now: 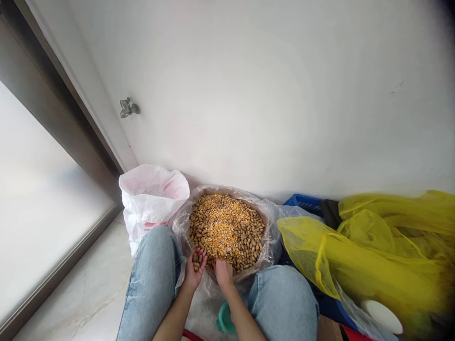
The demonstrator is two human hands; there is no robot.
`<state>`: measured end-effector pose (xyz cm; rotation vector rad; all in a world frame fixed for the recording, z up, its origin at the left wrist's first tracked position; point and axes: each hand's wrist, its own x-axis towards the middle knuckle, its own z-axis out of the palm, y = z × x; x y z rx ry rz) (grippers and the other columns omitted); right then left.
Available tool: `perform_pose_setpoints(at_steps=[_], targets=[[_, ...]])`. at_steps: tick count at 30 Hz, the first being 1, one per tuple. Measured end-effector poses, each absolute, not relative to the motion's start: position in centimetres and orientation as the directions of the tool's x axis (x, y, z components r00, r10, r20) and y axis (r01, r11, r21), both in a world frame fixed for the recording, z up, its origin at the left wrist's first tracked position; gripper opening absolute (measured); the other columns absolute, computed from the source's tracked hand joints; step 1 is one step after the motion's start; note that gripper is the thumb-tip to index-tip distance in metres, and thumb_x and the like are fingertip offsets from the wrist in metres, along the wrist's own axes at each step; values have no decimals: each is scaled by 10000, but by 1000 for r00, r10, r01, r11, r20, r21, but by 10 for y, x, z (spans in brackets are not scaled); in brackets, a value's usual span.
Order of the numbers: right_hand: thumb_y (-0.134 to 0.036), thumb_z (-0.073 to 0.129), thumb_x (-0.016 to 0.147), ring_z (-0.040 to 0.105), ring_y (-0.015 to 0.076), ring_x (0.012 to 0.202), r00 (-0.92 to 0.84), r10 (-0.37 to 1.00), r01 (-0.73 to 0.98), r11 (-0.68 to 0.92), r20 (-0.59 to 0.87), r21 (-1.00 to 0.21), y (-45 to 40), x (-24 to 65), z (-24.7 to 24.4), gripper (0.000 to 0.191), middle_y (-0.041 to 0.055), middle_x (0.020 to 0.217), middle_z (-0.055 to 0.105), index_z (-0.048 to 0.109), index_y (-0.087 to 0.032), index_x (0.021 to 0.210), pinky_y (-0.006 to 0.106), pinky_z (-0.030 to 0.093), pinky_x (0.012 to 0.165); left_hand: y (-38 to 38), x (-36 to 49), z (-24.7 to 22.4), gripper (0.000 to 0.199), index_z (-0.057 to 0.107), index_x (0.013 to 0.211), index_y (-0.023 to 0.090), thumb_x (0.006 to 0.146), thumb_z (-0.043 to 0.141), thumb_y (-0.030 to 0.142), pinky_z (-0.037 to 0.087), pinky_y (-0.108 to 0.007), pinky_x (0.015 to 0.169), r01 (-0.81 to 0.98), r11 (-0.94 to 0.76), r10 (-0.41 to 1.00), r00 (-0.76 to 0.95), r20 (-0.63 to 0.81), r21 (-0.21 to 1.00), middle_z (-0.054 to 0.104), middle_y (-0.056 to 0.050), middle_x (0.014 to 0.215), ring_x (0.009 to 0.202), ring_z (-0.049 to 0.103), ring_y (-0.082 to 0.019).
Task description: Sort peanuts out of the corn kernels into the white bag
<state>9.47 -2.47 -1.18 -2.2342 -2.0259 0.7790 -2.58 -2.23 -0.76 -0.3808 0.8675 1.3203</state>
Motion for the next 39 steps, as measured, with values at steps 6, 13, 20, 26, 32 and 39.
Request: perform_pose_setpoints(at_steps=[6, 13, 20, 26, 32, 39], targets=[[-346, 400, 801, 606, 192, 798, 10, 985, 596, -143, -171, -790, -7, 94, 29, 270, 65, 843, 667, 626, -200, 826, 278, 441, 711, -21, -23, -8, 142, 585, 778, 143, 757, 446, 118, 518, -323, 708, -945, 234, 693, -2, -721, 228, 665, -54, 723, 715, 639, -156], [-410, 454, 762, 594, 170, 771, -201, 973, 333, -38, -110, -942, -9, 76, 46, 261, 32, 814, 652, 608, -209, 827, 267, 443, 713, -21, -21, -6, 112, 577, 766, 153, 755, 465, 146, 508, -239, 551, -950, 198, 711, -31, -703, 241, 646, -18, 672, 593, 619, -115], [-359, 383, 785, 588, 182, 816, -17, 987, 498, -131, -161, -857, 16, 81, 11, 293, 63, 859, 651, 606, -184, 858, 283, 432, 749, -21, -21, 4, 85, 569, 761, 155, 754, 490, 185, 478, -196, 472, -951, 245, 662, 22, -749, 189, 626, -11, 647, 532, 601, -98], [-240, 383, 784, 596, 174, 875, -101, 950, 861, -65, -296, -504, 54, 61, -3, 332, 71, 976, 644, 543, -218, 1074, 268, 421, 728, -22, -19, 2, 90, 571, 743, 134, 751, 497, 184, 473, -201, 449, -962, 237, 624, 43, -780, 136, 630, -25, 632, 522, 602, -112], [-259, 385, 800, 625, 196, 762, -111, 901, 970, 6, -420, -243, 69, 36, -18, 304, 113, 835, 665, 521, -201, 1065, 284, 423, 636, -22, -17, 4, 91, 578, 734, 131, 711, 557, 217, 485, -210, 487, -978, 187, 590, 37, -807, 92, 636, -37, 642, 539, 606, -115], [-451, 364, 785, 585, 174, 707, -43, 974, 650, -142, -223, -746, 53, 60, 9, 353, 66, 782, 645, 576, -171, 823, 260, 419, 636, -19, -14, 4, 78, 573, 744, 143, 735, 522, 201, 514, -246, 580, -982, 151, 582, -4, -813, 113, 629, -26, 656, 589, 615, -116]])
